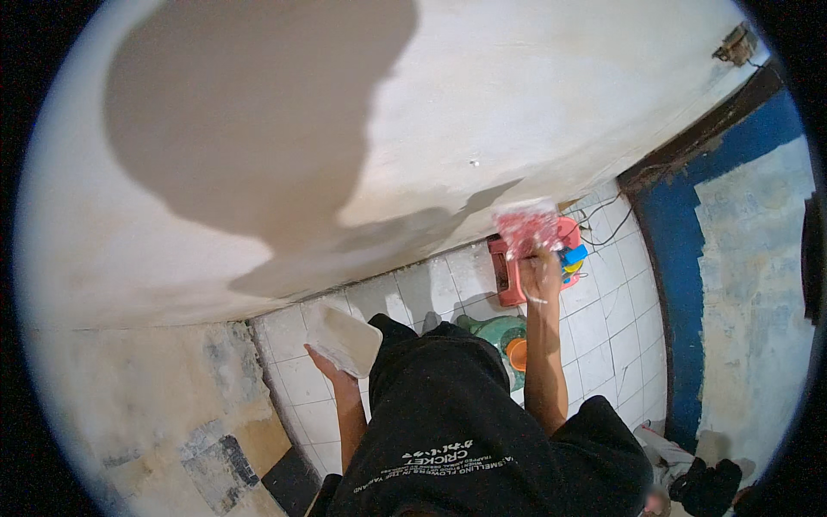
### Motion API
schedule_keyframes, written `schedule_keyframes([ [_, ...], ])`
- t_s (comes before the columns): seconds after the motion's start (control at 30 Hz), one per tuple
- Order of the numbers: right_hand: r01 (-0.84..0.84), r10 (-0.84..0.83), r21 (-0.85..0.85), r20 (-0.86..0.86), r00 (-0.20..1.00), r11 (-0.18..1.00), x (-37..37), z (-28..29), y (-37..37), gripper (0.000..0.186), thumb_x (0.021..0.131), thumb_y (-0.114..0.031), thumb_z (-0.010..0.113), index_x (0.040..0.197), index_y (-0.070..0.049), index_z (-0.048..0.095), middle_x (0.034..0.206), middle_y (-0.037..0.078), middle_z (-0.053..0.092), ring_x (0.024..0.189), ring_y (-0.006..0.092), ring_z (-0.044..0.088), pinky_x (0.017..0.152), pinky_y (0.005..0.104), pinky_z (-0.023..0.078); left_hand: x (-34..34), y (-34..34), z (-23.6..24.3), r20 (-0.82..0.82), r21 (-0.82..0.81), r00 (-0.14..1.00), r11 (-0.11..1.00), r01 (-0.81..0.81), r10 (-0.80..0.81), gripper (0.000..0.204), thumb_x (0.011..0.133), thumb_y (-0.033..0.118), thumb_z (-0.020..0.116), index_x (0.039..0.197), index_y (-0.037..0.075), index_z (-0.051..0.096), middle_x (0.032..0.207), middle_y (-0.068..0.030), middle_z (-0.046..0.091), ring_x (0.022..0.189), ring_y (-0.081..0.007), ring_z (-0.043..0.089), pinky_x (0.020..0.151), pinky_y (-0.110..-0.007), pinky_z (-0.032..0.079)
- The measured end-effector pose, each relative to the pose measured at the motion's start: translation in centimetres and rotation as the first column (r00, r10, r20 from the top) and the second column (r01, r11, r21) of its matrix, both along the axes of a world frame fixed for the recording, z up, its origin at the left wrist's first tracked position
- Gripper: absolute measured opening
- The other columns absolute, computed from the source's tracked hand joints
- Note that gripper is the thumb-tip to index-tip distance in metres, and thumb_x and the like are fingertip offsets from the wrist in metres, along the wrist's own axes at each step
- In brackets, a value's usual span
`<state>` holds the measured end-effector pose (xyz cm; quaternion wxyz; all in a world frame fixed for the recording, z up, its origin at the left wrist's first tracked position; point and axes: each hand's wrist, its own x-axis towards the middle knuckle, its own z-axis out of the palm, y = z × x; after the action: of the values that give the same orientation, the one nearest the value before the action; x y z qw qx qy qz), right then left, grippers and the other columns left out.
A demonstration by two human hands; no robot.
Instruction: The person applies a white substance from a plastic container onto a wall using a putty knife, then scrapes excess material back into the container.
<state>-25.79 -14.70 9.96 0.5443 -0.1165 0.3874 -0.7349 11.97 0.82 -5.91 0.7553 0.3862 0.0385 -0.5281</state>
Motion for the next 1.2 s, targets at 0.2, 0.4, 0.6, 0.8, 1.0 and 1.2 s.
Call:
schedule_keyframes([
  [0.2, 0.332, -0.692, -0.627, -0.711, 0.126, 0.704, 1.1, 11.0, -6.3, 0.025, 0.088, 0.004, 0.043, 0.109, 0.007, 0.056, 0.1, 0.008, 0.062, 0.085, 0.012, 0.056, 0.076, 0.0279, 0.045, 0.9, 0.0, 0.1, -0.028, 0.007, 0.999, 1.0, 0.014, -0.014, 0.065, 0.094, 0.054, 0.026, 0.135, 0.004, 0.035, 0.137, -0.0123, 0.039, 0.123, -0.0303, 0.04, 0.105, -0.041, 0.03],
  [0.4, 0.276, -0.439, -0.506, -0.857, -0.271, 0.817, 2.4, 20.5, -12.0, 0.052, 0.073, 0.005, 0.052, 0.125, 0.008, 0.044, 0.095, 0.024, 0.059, 0.076, 0.0365, 0.06, 0.064, 0.0412, 0.048, -0.4, -1.3, 2.1, 0.12, -0.102, 0.991, 0.992, 0.079, -0.067, 0.063, 0.093, 0.056, 0.027, 0.134, 0.009, 0.037, 0.132, -0.0112, 0.045, 0.116, -0.0307, 0.047, 0.098, -0.045, 0.039],
  [0.6, -0.048, -0.584, -0.599, -0.754, -0.301, 0.799, 14.1, 15.2, -3.7, 0.063, 0.067, 0.007, 0.051, 0.129, 0.008, 0.038, 0.098, 0.028, 0.058, 0.082, 0.0383, 0.06, 0.068, 0.0441, 0.049, -1.8, -2.3, 3.1, 0.098, 0.006, 0.987, 0.991, 0.131, -0.131, 0.06, 0.092, 0.057, 0.031, 0.132, 0.012, 0.039, 0.13, -0.0099, 0.046, 0.111, -0.0299, 0.051, 0.09, -0.047, 0.047],
  [0.8, 0.236, -0.5, -0.496, -0.865, -0.048, 0.836, 2.8, 18.8, -1.3, 0.035, 0.083, -0.001, 0.049, 0.118, 0.0, 0.052, 0.075, 0.021, 0.06, 0.059, 0.0301, 0.059, 0.053, 0.0388, 0.044, -2.7, -3.2, 5.4, 0.192, -0.126, 0.944, 0.947, 0.294, -0.267, 0.06, 0.092, 0.057, 0.03, 0.131, 0.012, 0.04, 0.128, -0.0098, 0.048, 0.112, -0.0295, 0.051, 0.091, -0.045, 0.046],
  [1.0, 0.348, -0.506, -0.615, -0.784, -0.359, 0.707, -2.5, 21.3, -11.3, 0.019, 0.078, -0.002, 0.052, 0.096, 0.001, 0.059, 0.062, 0.022, 0.055, 0.053, 0.0354, 0.055, 0.049, 0.042, 0.042, -4.7, -3.4, 5.5, 0.124, -0.024, 0.973, 0.98, 0.198, -0.193, 0.062, 0.093, 0.056, 0.028, 0.132, 0.009, 0.04, 0.129, -0.0103, 0.048, 0.114, -0.0294, 0.049, 0.097, -0.044, 0.041],
  [1.2, -0.16, -0.704, -0.687, -0.701, -0.111, 0.709, 14.6, 16.5, -3.0, 0.051, 0.07, 0.004, 0.056, 0.12, 0.01, 0.047, 0.06, 0.016, 0.05, 0.047, 0.0285, 0.051, 0.043, 0.0384, 0.039, -3.8, -3.7, 2.8, 0.258, -0.195, 0.93, 0.929, 0.314, -0.26, 0.06, 0.093, 0.055, 0.028, 0.131, 0.009, 0.04, 0.127, -0.011, 0.049, 0.113, -0.0294, 0.05, 0.096, -0.044, 0.042],
])
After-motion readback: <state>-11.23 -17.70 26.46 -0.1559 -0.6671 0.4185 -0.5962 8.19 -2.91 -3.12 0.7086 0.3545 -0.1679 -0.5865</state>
